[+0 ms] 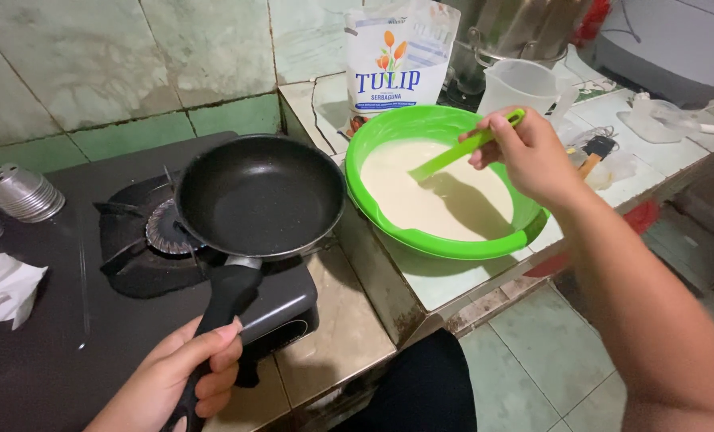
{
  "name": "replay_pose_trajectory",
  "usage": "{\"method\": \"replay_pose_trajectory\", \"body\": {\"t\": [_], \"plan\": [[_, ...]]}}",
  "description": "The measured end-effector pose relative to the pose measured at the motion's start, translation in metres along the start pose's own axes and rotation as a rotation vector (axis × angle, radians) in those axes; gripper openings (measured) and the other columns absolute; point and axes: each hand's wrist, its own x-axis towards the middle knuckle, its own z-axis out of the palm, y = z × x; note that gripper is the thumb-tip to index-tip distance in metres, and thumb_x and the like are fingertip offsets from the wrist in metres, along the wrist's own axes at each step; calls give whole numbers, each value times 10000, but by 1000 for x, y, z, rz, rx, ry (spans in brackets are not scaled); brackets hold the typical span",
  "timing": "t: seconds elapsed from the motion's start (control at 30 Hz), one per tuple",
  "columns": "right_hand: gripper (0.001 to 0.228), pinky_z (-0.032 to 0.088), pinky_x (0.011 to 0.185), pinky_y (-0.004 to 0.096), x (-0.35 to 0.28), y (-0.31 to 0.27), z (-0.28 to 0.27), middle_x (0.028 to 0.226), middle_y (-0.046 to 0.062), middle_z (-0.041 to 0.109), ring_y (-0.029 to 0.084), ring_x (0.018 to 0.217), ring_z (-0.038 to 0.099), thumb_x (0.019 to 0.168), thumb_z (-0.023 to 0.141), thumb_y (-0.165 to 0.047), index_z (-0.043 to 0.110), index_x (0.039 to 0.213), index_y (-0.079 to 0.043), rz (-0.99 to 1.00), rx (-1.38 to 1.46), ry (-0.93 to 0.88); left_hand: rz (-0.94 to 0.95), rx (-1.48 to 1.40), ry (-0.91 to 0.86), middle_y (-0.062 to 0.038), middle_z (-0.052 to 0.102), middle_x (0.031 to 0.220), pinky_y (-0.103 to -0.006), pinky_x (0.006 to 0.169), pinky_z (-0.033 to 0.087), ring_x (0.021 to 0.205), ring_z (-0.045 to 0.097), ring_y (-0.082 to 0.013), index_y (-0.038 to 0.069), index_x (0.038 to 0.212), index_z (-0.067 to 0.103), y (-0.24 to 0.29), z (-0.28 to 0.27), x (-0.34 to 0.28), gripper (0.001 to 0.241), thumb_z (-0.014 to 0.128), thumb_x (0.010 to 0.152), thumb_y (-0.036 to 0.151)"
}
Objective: Stirring batter in a bowl and pouring it into a frying pan to cook crepes.
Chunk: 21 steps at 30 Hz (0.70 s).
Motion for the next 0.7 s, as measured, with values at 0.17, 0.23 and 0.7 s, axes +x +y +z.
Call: {"method": "replay_pose_trajectory", "body": {"t": [0.17, 0.23, 0.7], "plan": [[264, 625, 791, 340, -25, -44, -18, 1066, 174, 732, 189, 838, 717, 1110, 416, -247, 510, 1110, 0, 30, -197, -166, 23, 26, -38, -32, 367, 525, -313, 381, 320, 400, 358, -148, 91, 793, 454, 0, -6, 4, 330, 573, 980, 336], [270, 582, 704, 368, -37, -63, -27, 1021, 169, 780, 188, 894, 753, 1090, 451, -265, 534, 1079, -8, 137, -403, -209, 12, 14, 30, -21, 356, 538, -313, 375, 299, 402, 340, -134, 103, 816, 459, 2, -4, 2, 289, 571, 978, 315], [167, 621, 875, 387, -19, -30, -9, 1021, 177, 746, 227, 961, 749, 1071, 508, -174, 478, 1041, -13, -49, -326, -161, 18, 33, -4, -43, 366, 534, -326, 386, 306, 408, 348, -163, 83, 802, 429, 4, 8, -1, 348, 594, 964, 342]]}}
